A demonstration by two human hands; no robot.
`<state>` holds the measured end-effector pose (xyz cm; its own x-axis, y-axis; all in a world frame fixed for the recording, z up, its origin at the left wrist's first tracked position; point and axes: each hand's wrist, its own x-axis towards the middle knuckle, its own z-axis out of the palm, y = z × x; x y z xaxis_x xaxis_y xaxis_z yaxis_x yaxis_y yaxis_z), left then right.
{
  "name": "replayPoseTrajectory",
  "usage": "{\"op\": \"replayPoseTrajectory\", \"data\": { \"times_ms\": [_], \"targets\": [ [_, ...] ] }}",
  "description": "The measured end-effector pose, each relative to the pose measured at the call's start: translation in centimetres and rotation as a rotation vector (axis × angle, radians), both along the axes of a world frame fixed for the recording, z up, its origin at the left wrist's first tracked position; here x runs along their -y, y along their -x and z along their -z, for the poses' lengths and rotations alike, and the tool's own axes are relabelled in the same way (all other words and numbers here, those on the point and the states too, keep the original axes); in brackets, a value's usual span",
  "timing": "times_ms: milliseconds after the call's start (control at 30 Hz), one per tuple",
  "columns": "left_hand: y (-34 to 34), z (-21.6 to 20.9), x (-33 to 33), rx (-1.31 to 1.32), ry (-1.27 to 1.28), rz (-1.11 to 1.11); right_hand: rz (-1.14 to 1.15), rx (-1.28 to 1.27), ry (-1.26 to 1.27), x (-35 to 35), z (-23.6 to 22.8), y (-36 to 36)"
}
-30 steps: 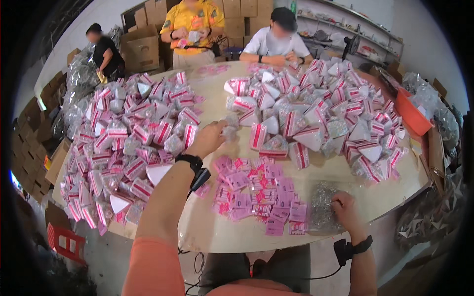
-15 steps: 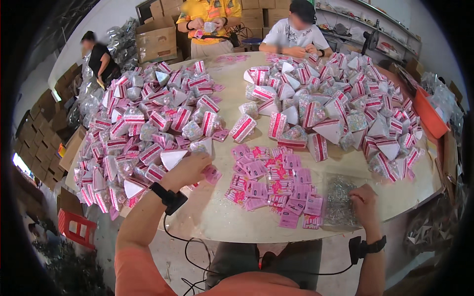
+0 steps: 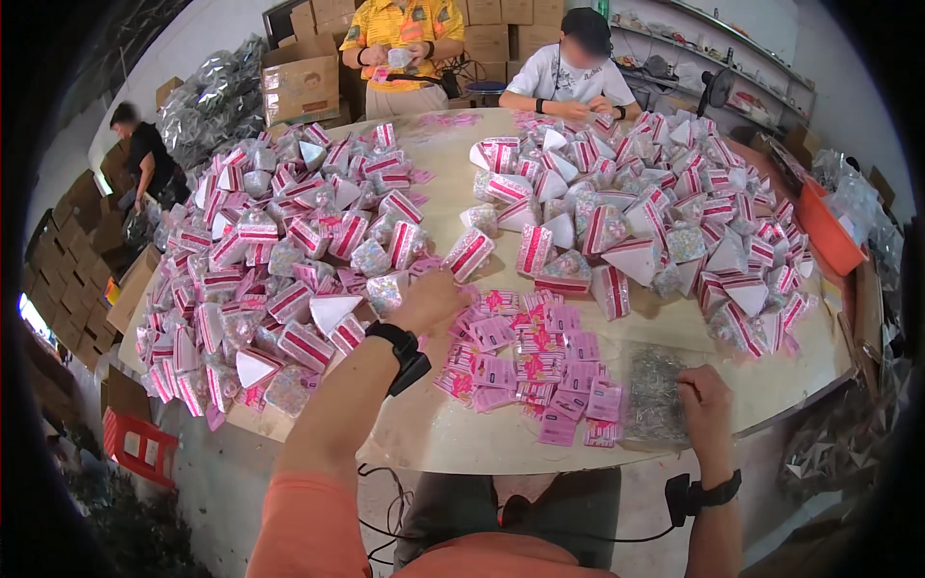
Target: The person sits at a table in a warehouse and repeatedly picks up small pink labels and triangular packets of colorful beads. They place the label on the packet and fold the top edge of the plastic bag to seal it. The sealed packets are then placed into a pile on the table.
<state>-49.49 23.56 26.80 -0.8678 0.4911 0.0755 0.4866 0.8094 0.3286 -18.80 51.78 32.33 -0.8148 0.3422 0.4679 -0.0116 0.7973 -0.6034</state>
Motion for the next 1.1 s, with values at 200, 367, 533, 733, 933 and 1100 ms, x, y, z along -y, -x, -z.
{"op": "replayPoseTrajectory", "data": {
  "times_ms": [200, 367, 533, 733, 933, 1100],
  "targets": [
    [0.3, 0.5, -1.0, 0.071, -0.234, 0.000, 0.001, -0.012, 0.000, -0.3, -0.4, -0.9],
    [-1.7, -3.4, -2.1, 0.079, -0.367, 0.105, 0.017, -0.005, -0.014, -0.3, -0.5, -0.8],
    [-5.2, -7.0, -2.9, 0.103, -0.621, 0.231, 0.036, -0.049, 0.187, 0.2, -0.1, -0.8],
    [-12.3, -7.6, -2.6, 0.539, -0.953, 0.265, -0.109, -0.094, 0.791, 3.8, 0.7, 0.0],
    [-16.0, -6.6, -2.5, 0.703, -0.984, 0.322, -0.247, -0.038, 1.045, 6.6, 1.1, 1.8],
    [-17.8, -6.5, -2.6, 0.786, -0.979, 0.393, -0.307, -0.066, 1.212, 7.7, 1.3, 2.2]
  ]
}}
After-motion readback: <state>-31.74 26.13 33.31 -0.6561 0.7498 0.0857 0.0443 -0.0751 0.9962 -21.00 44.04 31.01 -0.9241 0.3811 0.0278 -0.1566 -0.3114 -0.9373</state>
